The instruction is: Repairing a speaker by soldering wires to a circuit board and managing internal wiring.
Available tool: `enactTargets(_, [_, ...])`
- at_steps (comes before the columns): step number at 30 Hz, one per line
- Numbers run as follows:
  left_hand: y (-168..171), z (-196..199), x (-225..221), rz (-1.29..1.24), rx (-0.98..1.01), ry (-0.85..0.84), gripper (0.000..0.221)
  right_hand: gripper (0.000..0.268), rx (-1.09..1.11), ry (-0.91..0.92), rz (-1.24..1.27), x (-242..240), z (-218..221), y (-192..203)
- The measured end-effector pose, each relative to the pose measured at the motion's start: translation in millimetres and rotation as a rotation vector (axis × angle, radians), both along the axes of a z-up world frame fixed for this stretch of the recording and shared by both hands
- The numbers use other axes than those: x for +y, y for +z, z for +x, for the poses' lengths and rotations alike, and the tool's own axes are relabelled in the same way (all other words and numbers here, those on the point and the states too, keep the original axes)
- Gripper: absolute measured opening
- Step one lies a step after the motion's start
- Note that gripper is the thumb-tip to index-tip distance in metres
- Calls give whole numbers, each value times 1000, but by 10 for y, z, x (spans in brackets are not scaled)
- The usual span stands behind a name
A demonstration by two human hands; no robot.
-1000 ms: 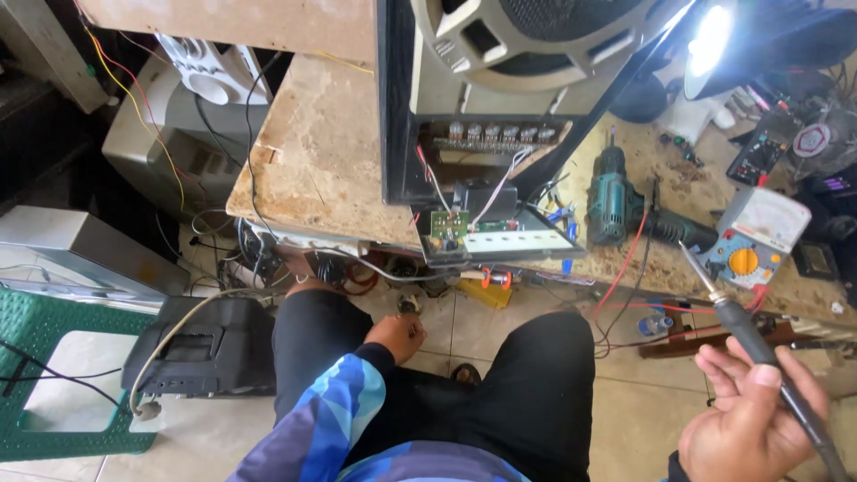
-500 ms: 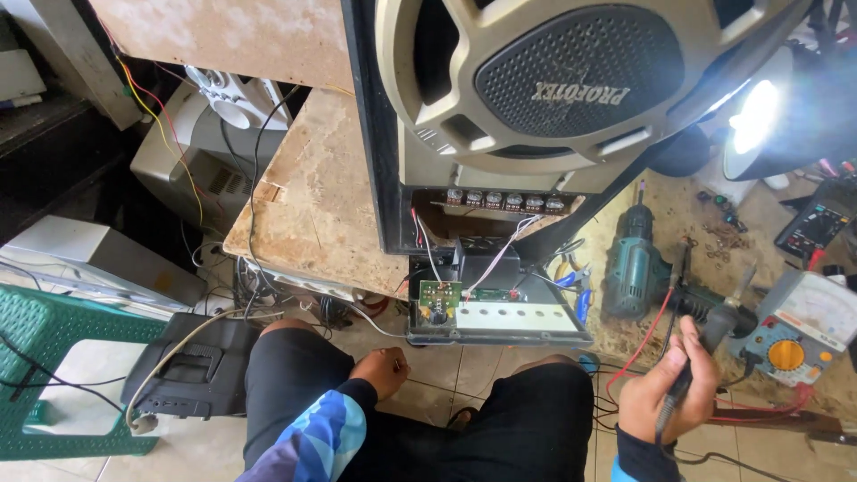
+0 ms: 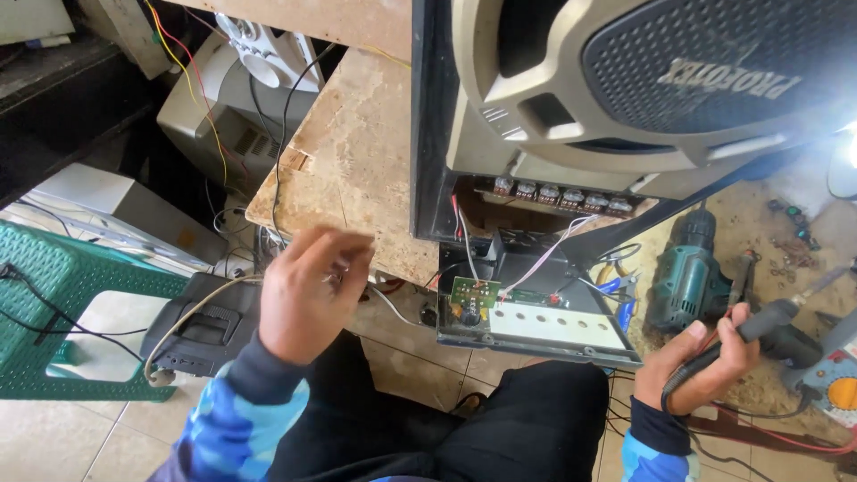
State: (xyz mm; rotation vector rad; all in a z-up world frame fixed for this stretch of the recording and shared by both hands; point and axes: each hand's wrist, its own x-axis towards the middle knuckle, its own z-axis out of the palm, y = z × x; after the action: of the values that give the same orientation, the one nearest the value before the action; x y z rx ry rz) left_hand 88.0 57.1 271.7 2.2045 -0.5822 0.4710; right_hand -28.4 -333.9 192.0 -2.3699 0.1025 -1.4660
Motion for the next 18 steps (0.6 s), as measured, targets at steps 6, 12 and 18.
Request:
enactTargets(6, [57, 455, -330, 315, -619, -107, 46, 20, -7, -18, -56, -62, 31, -72])
enactTargets(12, [89, 631, -483, 359, -786, -159, 13, 21, 62, -16, -56, -97, -34, -143])
enactTargets(18, [100, 590, -513, 18, -722, -284, 21, 21, 103, -30, -96, -25, -57, -44])
